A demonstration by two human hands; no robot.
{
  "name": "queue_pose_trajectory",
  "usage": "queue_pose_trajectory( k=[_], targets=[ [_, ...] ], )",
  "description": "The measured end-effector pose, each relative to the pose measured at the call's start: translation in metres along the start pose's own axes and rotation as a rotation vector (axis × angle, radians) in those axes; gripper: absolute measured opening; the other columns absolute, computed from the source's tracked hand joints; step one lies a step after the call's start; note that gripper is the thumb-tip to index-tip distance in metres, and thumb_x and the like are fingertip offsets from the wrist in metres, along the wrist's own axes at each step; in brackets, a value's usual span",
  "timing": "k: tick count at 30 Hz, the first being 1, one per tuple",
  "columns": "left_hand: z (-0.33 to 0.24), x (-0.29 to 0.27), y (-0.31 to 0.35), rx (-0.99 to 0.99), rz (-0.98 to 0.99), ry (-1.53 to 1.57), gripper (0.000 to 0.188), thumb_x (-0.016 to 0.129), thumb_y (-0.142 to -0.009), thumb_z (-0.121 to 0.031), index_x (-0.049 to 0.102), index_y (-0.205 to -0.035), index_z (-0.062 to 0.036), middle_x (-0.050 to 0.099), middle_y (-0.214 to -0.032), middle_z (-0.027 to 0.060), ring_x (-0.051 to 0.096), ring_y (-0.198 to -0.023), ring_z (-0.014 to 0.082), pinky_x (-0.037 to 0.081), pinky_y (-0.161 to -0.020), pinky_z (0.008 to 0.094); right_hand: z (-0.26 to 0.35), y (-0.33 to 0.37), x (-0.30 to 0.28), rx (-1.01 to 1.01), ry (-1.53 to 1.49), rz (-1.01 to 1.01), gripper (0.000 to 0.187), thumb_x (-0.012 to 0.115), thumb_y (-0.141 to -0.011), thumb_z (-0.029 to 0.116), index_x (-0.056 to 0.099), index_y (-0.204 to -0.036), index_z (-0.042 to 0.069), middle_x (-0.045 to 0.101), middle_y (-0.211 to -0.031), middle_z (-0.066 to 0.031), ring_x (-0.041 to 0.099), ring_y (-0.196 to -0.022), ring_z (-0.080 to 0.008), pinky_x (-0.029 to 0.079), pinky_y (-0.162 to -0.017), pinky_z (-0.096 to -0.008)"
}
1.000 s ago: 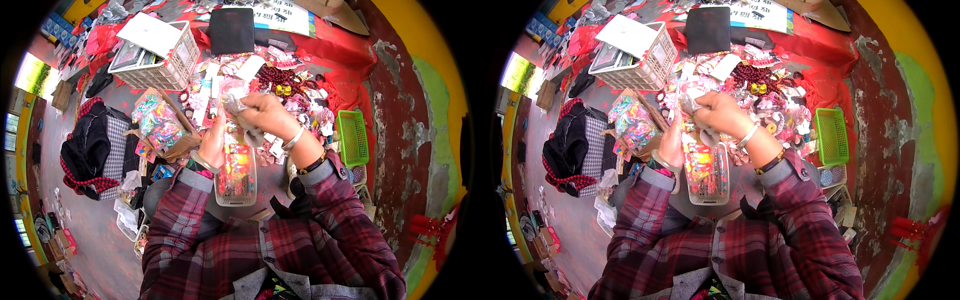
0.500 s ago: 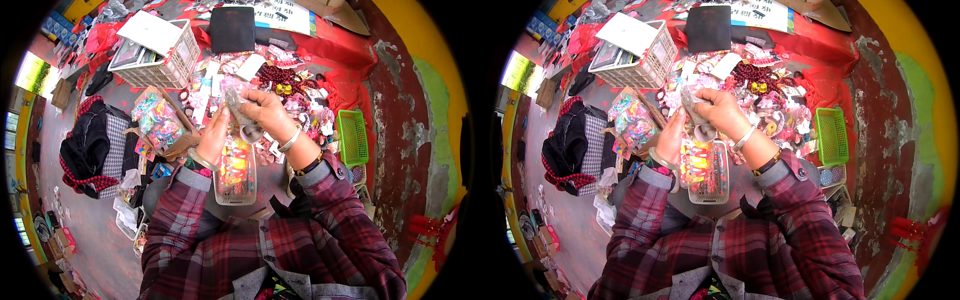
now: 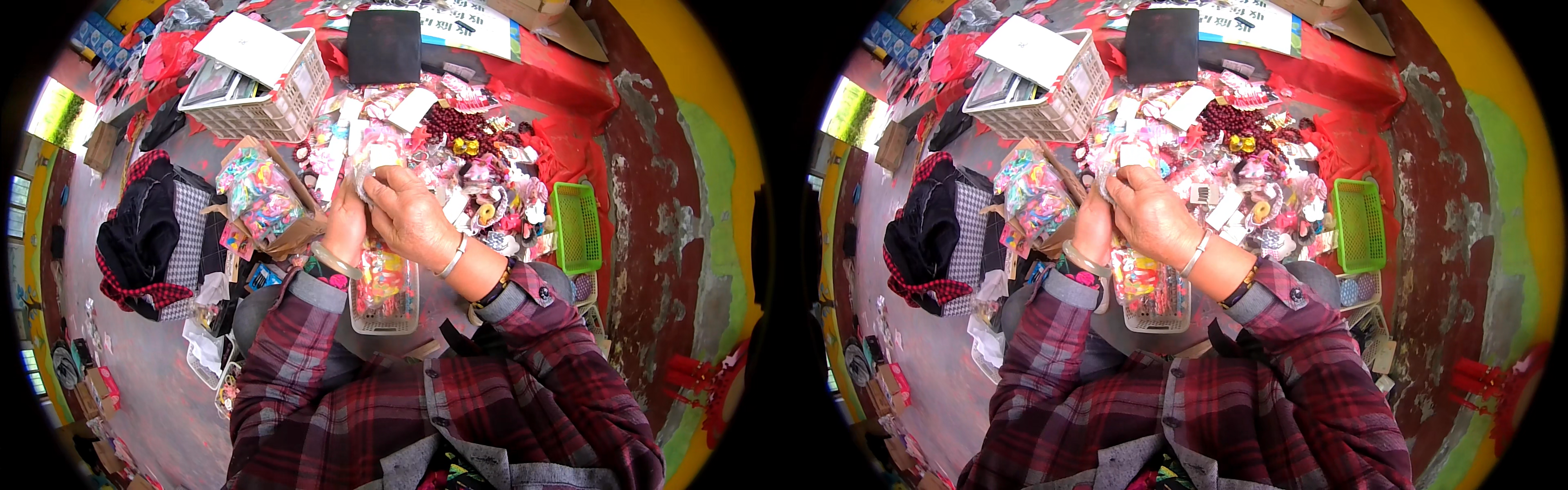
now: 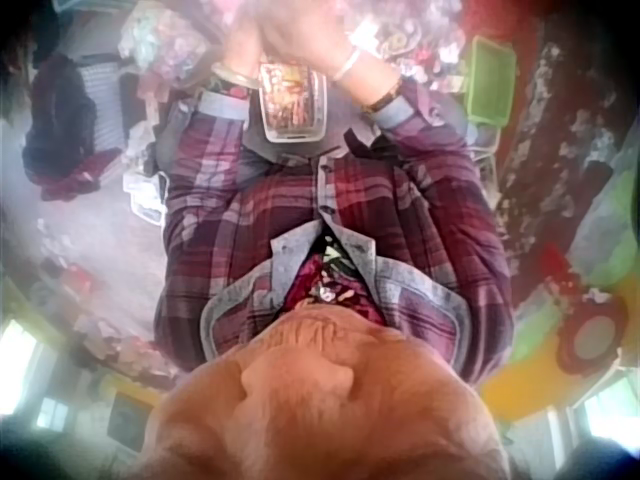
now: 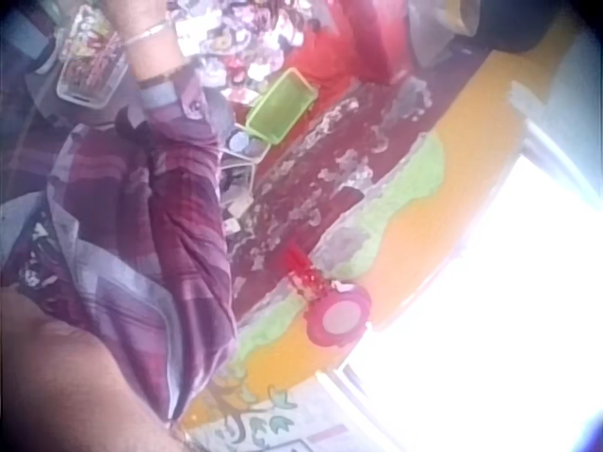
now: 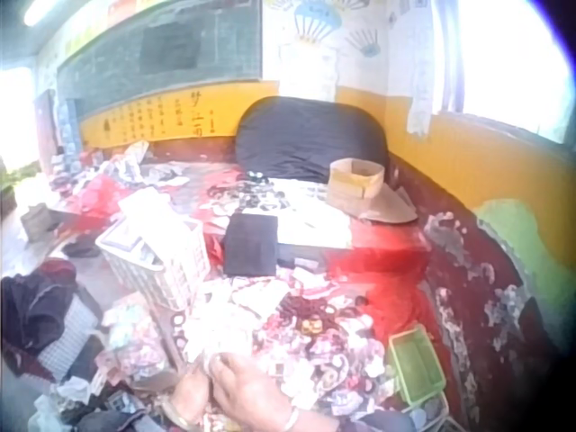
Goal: The person sits on the floor and wipes a clear plastic container filled with colorful candies using a grey cloth. They then pick up a plastic bag containing red items, wipe the exterior of the bag with the cloth, and continue to clean the items.
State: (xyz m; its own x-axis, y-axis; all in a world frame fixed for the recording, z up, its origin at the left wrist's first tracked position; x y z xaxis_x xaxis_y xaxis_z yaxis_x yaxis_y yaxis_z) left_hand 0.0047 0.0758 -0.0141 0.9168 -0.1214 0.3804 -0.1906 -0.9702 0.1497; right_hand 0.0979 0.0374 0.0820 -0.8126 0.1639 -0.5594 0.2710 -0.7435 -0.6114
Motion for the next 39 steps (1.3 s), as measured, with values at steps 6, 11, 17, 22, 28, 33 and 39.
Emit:
queue_pose_trajectory(
  k=[6, 11, 17, 22, 28, 33, 39],
  targets=[
    [0.006, 0.003, 0.002, -0.162, 0.075, 0.138, 0.034, 0.038, -0.1, -0.03, 0.054, -0.116, -0.0043, 0.059, -0.106, 0.0061, 0.058, -0.1, 0.0155, 0.048, -0.085, 0.0285, -0.019, -0.001, -0.003, 0.149, -0.327, 0.146, 0.03, 0.057, -0.078, -0.001, 0.061, -0.108, -0.003, 0.056, -0.104, -0.016, 0.058, -0.092, -0.0274, 0.048, -0.079, -0.0332],
    [0.004, 0.019, 0.004, -0.216, 0.235, 0.204, 0.035, 0.042, -0.097, -0.027, 0.051, -0.119, -0.0013, 0.059, -0.108, 0.0089, 0.061, -0.092, 0.0166, 0.051, -0.078, 0.0296, -0.037, 0.004, -0.005, 0.377, -0.773, 0.287, 0.03, 0.058, -0.079, 0.001, 0.063, -0.109, -0.003, 0.061, -0.102, -0.0086, 0.058, -0.094, -0.017, 0.046, -0.082, -0.0292],
    [0.014, 0.027, 0.007, -0.417, 0.375, 0.522, 0.046, 0.038, -0.099, -0.035, 0.042, -0.13, -0.0008, 0.057, -0.119, 0.0155, 0.061, -0.1, 0.0273, 0.051, -0.087, 0.0422, -0.075, -0.006, -0.064, 0.683, -1.3, -0.237, 0.03, 0.06, -0.082, 0.001, 0.059, -0.112, -0.002, 0.066, -0.095, -0.0064, 0.064, -0.082, -0.0137, 0.053, -0.073, -0.028],
    [0.011, 0.025, 0.005, -0.39, 0.38, 0.471, 0.052, 0.034, -0.099, -0.039, 0.038, -0.133, -0.0008, 0.053, -0.126, 0.0163, 0.057, -0.109, 0.0285, 0.048, -0.092, 0.0427, -0.089, -0.003, -0.082, 0.656, -0.929, -0.364, 0.028, 0.062, -0.083, 0.005, 0.059, -0.11, 0.0, 0.064, -0.092, -0.0051, 0.062, -0.078, -0.011, 0.052, -0.066, -0.0251],
    [0.007, 0.041, 0.014, -0.251, 0.286, 0.248, 0.044, 0.034, -0.1, -0.033, 0.043, -0.129, -0.0018, 0.055, -0.119, 0.011, 0.058, -0.105, 0.0189, 0.047, -0.091, 0.034, -0.039, -0.01, -0.038, 0.298, -0.227, -0.168, 0.026, 0.059, -0.078, 0.008, 0.061, -0.103, 0.001, 0.061, -0.093, -0.0136, 0.061, -0.085, -0.0285, 0.049, -0.076, -0.0358],
    [-0.006, 0.011, 0.01, -0.138, 0.047, -0.042, 0.039, 0.036, -0.1, -0.034, 0.054, -0.116, -0.0029, 0.06, -0.101, 0.0059, 0.058, -0.091, 0.0122, 0.047, -0.077, 0.0279, -0.021, -0.005, -0.018, 0.197, -0.158, -0.09, 0.022, 0.057, -0.076, 0.007, 0.063, -0.096, 0.001, 0.06, -0.089, -0.0172, 0.059, -0.085, -0.0353, 0.048, -0.076, -0.0402],
    [-0.01, -0.003, 0.002, -0.23, 0.006, 0.301, 0.038, 0.044, -0.097, -0.035, 0.054, -0.116, -0.0037, 0.061, -0.1, 0.0069, 0.061, -0.089, 0.0166, 0.05, -0.078, 0.0324, -0.02, 0.01, 0.016, 0.447, -0.636, 0.403, 0.024, 0.059, -0.077, 0.006, 0.064, -0.101, 0.001, 0.065, -0.089, -0.0094, 0.063, -0.086, -0.0176, 0.049, -0.078, -0.0299]
  ],
)
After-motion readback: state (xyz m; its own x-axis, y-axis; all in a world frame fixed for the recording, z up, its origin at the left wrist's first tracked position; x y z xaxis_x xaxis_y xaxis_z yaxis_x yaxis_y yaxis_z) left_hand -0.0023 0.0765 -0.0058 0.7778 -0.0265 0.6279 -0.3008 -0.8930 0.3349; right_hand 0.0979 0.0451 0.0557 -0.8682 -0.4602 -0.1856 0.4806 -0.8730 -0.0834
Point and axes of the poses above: each hand's wrist, its own y-axis away from the middle knuckle, its own x-axis out of the palm, z = x × y, the point moved 8 cm from there along -y, towards the middle knuckle
